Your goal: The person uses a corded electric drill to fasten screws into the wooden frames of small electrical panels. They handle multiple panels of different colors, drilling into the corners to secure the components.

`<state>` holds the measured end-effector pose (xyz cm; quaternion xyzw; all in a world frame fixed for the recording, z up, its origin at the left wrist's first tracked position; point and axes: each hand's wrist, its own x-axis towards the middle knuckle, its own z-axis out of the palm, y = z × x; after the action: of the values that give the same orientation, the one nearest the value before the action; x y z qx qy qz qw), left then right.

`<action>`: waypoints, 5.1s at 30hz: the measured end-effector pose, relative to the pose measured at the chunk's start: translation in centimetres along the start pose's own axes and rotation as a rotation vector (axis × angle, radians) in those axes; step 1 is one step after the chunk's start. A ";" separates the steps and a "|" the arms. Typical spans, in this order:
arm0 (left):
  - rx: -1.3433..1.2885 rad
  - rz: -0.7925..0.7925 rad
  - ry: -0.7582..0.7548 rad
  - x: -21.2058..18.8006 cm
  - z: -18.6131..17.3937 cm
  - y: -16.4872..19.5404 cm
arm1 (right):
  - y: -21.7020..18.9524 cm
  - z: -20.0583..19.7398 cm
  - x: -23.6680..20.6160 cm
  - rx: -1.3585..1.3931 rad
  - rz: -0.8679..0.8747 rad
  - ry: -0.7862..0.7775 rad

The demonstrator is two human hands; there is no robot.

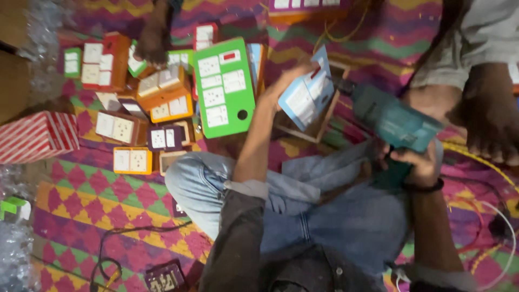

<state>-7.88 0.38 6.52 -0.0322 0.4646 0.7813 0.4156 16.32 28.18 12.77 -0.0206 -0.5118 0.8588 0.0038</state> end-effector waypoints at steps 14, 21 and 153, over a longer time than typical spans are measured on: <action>0.157 0.097 -0.033 0.8 -0.5 0.7 | 1.0 -0.6 -0.2 -0.051 -0.023 0.052; 0.166 0.214 -0.023 -3.0 -2.6 -0.4 | 1.0 -0.7 -1.3 -0.091 -0.059 -0.073; 0.021 0.223 -0.006 0.4 -0.1 -4.4 | 3.5 -9.2 2.1 0.095 0.418 0.094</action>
<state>-5.20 1.51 3.18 0.0263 0.4724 0.8178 0.3276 14.63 34.67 5.22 -0.1660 -0.4548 0.8621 -0.1495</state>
